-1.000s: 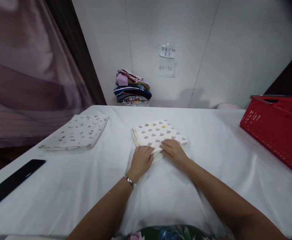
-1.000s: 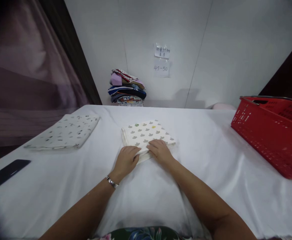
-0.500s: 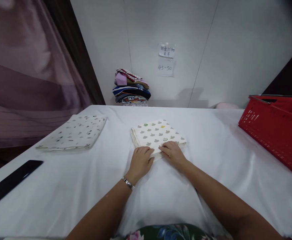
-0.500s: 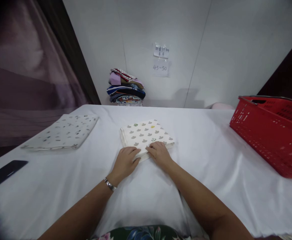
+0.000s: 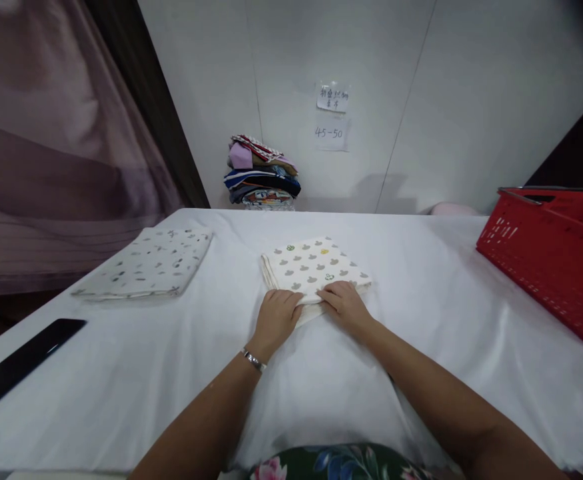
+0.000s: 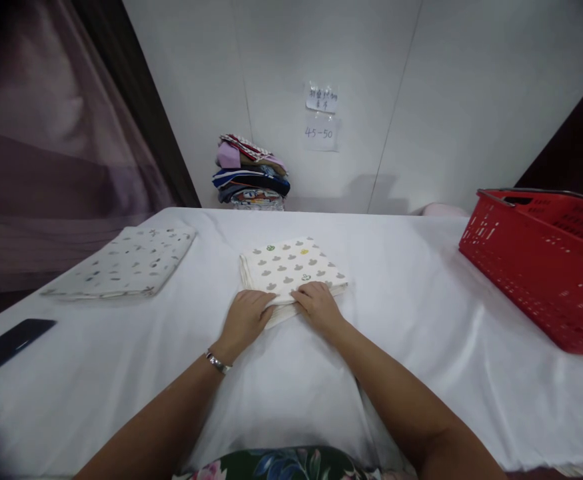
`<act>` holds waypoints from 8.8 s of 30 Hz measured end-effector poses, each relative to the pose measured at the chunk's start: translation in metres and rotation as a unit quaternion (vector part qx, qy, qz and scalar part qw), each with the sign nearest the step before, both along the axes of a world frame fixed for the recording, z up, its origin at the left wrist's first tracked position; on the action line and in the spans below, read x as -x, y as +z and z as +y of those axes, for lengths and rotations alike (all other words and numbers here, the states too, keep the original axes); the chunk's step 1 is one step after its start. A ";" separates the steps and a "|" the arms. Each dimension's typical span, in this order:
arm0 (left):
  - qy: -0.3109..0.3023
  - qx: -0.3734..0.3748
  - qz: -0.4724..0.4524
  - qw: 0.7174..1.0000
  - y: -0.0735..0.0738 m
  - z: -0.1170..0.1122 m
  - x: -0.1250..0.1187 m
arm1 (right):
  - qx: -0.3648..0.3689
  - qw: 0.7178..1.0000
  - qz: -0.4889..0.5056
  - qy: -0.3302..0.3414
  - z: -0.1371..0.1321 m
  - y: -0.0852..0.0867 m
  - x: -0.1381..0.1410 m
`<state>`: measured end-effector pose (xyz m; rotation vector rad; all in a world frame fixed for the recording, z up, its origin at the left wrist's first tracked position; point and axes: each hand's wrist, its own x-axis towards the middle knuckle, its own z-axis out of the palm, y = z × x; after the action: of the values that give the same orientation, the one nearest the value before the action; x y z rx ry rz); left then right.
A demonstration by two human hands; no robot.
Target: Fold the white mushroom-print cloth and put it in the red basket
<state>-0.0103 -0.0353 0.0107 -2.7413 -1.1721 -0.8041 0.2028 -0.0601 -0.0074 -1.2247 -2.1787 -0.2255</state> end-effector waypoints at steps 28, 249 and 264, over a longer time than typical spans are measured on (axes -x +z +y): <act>0.031 0.008 -0.055 0.998 -0.003 0.004 -0.003 | 0.122 0.987 -0.067 -0.083 -0.015 -0.002 0.014; 0.220 0.332 -0.241 0.885 -0.002 0.121 0.011 | 0.286 0.918 0.002 -0.276 0.003 0.036 -0.053; 0.202 0.361 -0.216 0.885 0.002 0.032 0.021 | 0.258 0.959 -0.102 -0.051 0.020 0.017 0.042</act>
<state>-0.0310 -0.0035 0.0123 -2.6639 -2.4731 -1.1250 0.1609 -0.0397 0.0096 -1.6606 -2.4440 0.2013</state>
